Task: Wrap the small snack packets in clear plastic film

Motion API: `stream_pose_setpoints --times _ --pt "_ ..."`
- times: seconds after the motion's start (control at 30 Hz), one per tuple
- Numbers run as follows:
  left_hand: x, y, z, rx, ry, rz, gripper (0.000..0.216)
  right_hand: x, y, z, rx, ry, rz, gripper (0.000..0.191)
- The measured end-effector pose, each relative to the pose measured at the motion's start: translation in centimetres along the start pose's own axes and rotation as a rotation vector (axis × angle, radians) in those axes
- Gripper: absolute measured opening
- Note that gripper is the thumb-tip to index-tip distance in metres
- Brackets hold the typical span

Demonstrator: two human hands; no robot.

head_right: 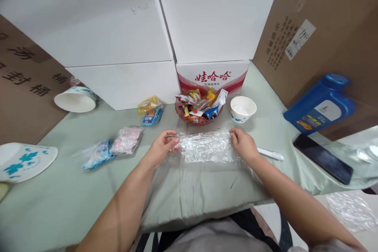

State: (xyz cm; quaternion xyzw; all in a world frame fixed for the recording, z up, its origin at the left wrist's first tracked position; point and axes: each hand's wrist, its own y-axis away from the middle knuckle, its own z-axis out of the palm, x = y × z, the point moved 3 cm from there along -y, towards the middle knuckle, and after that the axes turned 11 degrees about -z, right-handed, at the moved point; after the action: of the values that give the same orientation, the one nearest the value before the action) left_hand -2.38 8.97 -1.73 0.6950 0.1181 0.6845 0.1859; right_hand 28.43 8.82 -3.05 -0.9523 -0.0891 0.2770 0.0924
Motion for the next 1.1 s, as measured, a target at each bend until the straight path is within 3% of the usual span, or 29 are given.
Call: stream_pose_setpoints --times 0.13,0.27,0.4,0.47,0.67,0.77,1.0,1.1 --pt "-0.5 -0.5 0.0 0.049 -0.036 0.040 0.065 -0.5 -0.1 1.3 -0.059 0.390 -0.114 0.026" --pt "-1.2 -0.5 0.1 0.105 -0.198 0.083 0.063 -0.3 0.6 2.2 -0.047 0.525 -0.186 0.029" --pt "-1.2 0.3 0.4 0.053 -0.297 0.082 0.078 0.1 0.6 2.2 0.012 0.486 -0.218 0.027" --pt "-0.9 0.8 0.4 0.046 -0.338 0.092 0.074 0.2 0.6 2.0 0.058 0.439 -0.228 0.029" --pt "0.0 1.4 -0.5 0.279 -0.728 0.239 0.024 0.6 0.7 1.5 0.168 0.346 -0.250 0.032" --pt "0.2 1.5 -0.8 0.372 -0.904 0.249 0.024 0.8 0.6 1.5 0.159 0.324 -0.233 0.032" --pt "0.0 1.2 -0.7 0.462 -1.155 0.107 0.036 0.8 0.0 1.9 0.072 0.367 -0.103 0.030" --pt "-0.1 1.0 -0.7 0.566 -1.140 0.187 0.037 0.5 0.0 2.0 0.080 0.395 -0.120 0.029"
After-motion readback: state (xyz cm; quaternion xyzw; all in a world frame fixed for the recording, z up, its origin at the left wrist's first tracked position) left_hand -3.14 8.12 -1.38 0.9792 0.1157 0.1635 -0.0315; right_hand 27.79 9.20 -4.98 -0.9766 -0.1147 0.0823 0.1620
